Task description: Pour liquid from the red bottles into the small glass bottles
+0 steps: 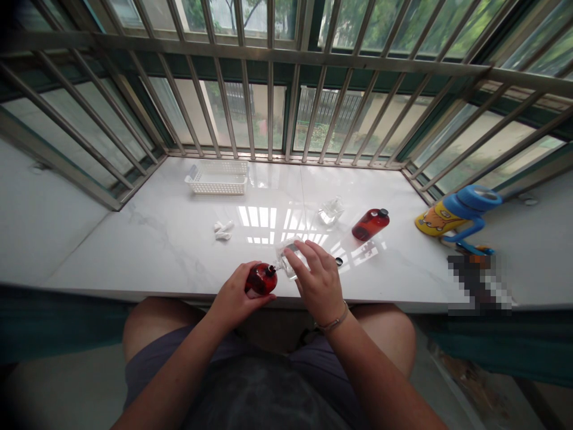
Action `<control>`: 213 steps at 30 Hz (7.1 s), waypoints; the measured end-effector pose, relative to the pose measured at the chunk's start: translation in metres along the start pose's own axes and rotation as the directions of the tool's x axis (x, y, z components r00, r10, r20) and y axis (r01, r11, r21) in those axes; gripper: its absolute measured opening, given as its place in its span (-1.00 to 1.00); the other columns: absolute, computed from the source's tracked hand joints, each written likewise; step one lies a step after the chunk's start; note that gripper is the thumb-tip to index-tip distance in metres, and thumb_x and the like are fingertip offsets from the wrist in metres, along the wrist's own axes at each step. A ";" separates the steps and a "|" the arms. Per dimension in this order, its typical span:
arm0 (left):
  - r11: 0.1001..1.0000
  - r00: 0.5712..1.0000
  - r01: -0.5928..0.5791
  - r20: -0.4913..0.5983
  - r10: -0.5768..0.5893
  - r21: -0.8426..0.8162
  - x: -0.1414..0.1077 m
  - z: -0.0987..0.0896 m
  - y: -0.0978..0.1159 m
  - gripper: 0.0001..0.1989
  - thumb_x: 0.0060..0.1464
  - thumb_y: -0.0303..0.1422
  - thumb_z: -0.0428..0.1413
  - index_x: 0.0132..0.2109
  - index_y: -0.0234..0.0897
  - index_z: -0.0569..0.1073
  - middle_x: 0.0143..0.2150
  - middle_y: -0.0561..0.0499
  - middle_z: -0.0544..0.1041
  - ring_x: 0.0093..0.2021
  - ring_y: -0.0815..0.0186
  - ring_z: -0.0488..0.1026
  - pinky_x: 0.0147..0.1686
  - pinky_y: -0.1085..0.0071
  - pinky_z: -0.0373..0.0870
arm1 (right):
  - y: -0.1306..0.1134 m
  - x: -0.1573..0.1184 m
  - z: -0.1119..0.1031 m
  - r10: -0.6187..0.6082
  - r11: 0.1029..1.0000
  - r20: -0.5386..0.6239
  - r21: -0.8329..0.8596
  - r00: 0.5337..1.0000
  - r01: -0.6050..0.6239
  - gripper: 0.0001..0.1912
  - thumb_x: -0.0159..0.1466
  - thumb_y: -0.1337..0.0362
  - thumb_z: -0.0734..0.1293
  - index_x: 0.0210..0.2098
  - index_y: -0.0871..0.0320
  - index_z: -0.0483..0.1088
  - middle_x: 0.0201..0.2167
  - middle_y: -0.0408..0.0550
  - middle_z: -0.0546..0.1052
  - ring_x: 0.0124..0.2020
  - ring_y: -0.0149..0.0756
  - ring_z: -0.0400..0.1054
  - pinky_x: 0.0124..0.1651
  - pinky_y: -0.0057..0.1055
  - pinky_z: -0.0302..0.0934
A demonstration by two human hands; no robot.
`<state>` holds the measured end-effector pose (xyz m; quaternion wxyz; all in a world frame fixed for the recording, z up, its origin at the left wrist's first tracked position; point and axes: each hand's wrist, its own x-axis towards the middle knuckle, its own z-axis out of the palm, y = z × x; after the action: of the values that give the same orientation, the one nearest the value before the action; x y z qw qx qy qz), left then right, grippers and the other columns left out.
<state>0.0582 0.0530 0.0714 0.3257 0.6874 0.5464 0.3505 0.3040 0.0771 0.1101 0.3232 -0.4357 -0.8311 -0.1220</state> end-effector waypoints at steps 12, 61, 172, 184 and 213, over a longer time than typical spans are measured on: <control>1.000 1.000 -0.011 -0.011 0.011 -0.010 -0.001 -0.001 0.002 -0.25 -0.01 -0.17 0.54 0.26 -0.08 0.41 0.16 -0.10 0.56 0.14 -0.02 0.57 0.17 0.03 0.53 | 0.000 -0.007 0.008 0.061 0.996 0.030 0.066 0.998 -0.063 -0.26 0.34 0.51 0.36 0.45 -0.06 0.27 0.35 0.09 0.46 0.38 0.12 0.30 0.40 0.15 0.28; 0.962 0.850 0.272 -0.464 -0.251 -0.022 -0.016 -0.139 -0.035 -0.22 -0.10 0.01 0.45 0.22 -0.16 0.47 0.07 -0.10 0.66 0.06 -0.04 0.64 0.18 0.03 0.56 | 0.102 -0.009 -0.037 0.668 0.146 0.273 0.865 0.693 -0.481 -0.39 0.17 0.04 0.66 0.15 -0.10 0.45 0.25 0.03 0.56 0.29 0.10 0.48 0.40 0.25 0.32; 0.997 0.994 -0.077 0.078 0.077 -0.005 0.004 -0.038 0.028 -0.11 -0.18 -0.12 0.62 0.28 -0.07 0.46 0.18 -0.08 0.60 0.19 -0.05 0.53 0.24 0.03 0.46 | 0.023 0.073 -0.083 0.057 0.788 0.641 0.442 0.765 -0.429 -0.34 0.20 -0.15 0.59 0.18 -0.04 0.47 0.11 0.04 0.62 0.02 0.04 0.55 -0.05 -0.13 0.48; 0.997 0.994 -0.072 0.081 0.073 -0.015 0.004 -0.037 0.027 -0.12 -0.17 -0.15 0.62 0.27 -0.09 0.47 0.17 -0.08 0.60 0.18 -0.03 0.53 0.25 0.02 0.45 | 0.025 0.072 -0.083 0.056 0.794 0.648 0.432 0.760 -0.428 -0.33 0.20 -0.14 0.60 0.19 -0.06 0.46 0.13 0.01 0.61 0.00 0.01 0.55 -0.06 -0.15 0.48; 0.998 0.993 -0.064 0.093 0.066 -0.023 0.000 -0.028 0.018 -0.11 -0.16 -0.10 0.61 0.28 -0.08 0.45 0.17 -0.05 0.61 0.17 -0.01 0.52 0.23 0.06 0.44 | 0.023 0.073 -0.084 0.029 0.812 0.688 0.406 0.725 -0.418 -0.35 0.23 -0.13 0.58 0.19 -0.04 0.44 0.15 0.01 0.59 0.02 -0.03 0.53 -0.02 -0.17 0.47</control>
<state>0.0445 0.0509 0.1013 0.3463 0.7172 0.5041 0.3339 0.3284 0.0974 0.2188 0.1333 -0.4432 -0.8279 0.3168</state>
